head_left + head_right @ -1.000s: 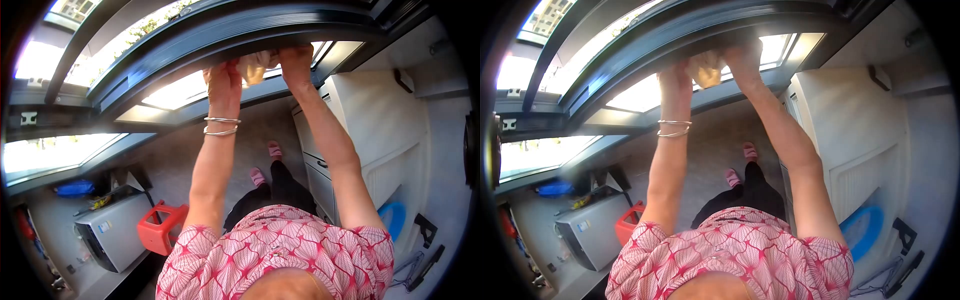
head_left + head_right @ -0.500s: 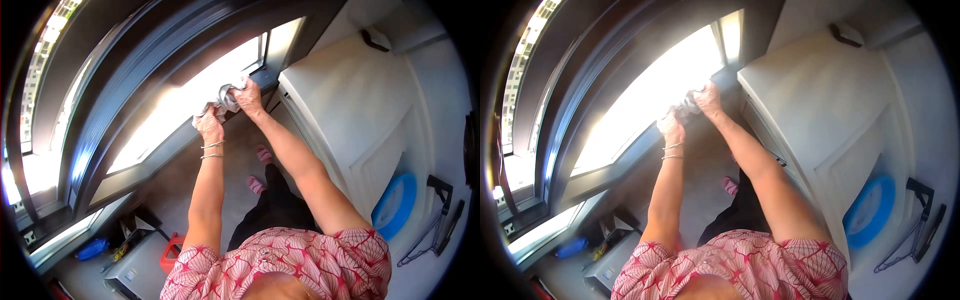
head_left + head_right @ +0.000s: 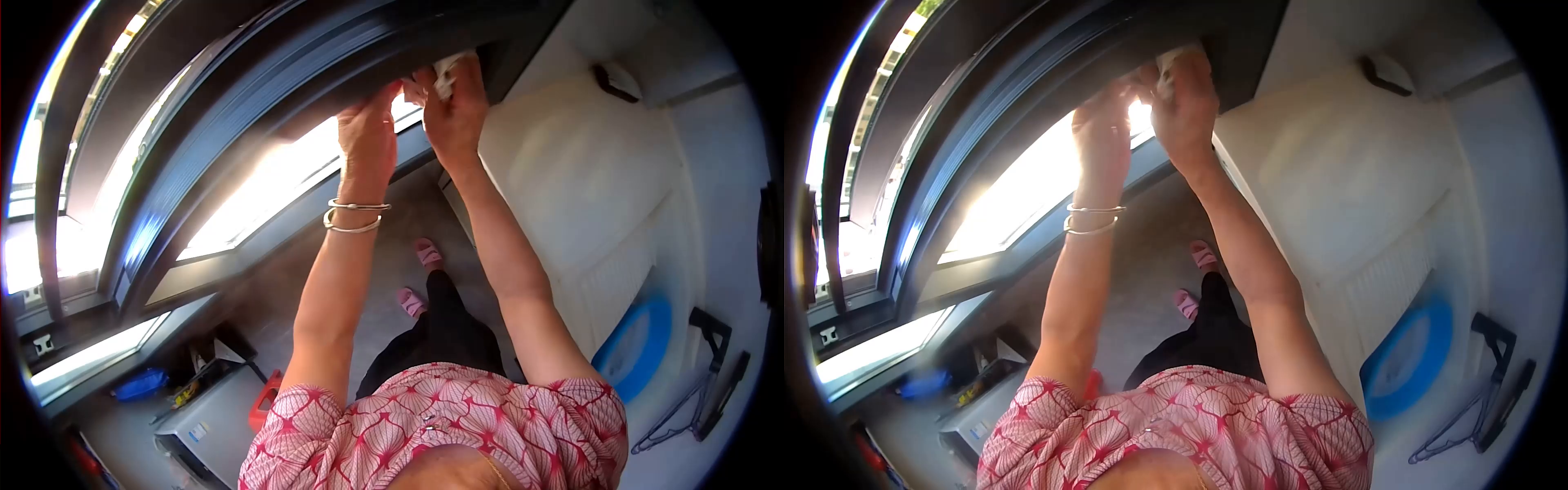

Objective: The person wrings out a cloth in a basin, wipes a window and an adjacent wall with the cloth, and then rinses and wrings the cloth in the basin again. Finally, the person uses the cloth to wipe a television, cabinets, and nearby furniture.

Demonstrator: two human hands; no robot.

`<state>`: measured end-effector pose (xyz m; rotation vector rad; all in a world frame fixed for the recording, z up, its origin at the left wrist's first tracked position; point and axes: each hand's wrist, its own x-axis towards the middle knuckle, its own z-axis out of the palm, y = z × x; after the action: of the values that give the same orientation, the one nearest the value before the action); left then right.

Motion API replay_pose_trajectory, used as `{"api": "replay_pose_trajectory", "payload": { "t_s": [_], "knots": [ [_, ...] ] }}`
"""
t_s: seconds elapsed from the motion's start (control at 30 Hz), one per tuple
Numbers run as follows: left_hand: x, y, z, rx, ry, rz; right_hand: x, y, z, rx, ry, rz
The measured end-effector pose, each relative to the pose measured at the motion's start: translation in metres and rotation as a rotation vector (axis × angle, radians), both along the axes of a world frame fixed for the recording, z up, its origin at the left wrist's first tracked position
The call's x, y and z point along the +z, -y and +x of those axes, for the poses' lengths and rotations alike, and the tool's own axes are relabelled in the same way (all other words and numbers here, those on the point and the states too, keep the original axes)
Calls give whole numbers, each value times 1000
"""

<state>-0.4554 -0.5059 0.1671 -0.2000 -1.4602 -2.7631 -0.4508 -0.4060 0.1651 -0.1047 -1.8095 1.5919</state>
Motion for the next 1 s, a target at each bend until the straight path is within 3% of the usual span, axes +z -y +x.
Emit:
{"api": "replay_pose_trajectory", "payload": {
  "t_s": [0.03, 0.07, 0.1, 0.17, 0.3, 0.37, 0.47, 0.57, 0.63, 0.67, 0.7, 1.0],
  "knots": [
    [-3, -8, -4, -24, -70, -6, -14, 3, -3, -99, -118, 223],
    [-20, -12, -9, 47, 42, 18, -29, 6, -7, -200, -240, 443],
    [-32, -11, -10, -6, 33, -23, -45, 5, -13, -199, -275, 495],
    [-55, -12, -11, -26, 96, -51, -76, 9, -14, -236, -226, 523],
    [-88, -12, -5, 40, 184, -128, -123, 4, -2, -73, -60, 564],
    [-123, -11, -5, 52, 390, -199, -146, 5, 7, -40, 28, 539],
    [-136, -10, 2, 117, 398, -136, -139, 6, 16, -21, 224, 647],
    [-123, 9, 3, -208, 481, 145, -107, -3, 21, 94, 441, 676],
    [-130, 20, 7, -158, 490, 249, -120, 5, 21, -9, 285, 859],
    [-125, 25, 11, -67, 615, 238, -131, 11, 20, -62, 261, 873],
    [-126, 35, 16, -47, 628, 255, -129, 19, 24, -48, 375, 807],
    [-136, 147, 64, 231, 784, 300, -146, 120, 57, 86, 185, 968]
  ]
}}
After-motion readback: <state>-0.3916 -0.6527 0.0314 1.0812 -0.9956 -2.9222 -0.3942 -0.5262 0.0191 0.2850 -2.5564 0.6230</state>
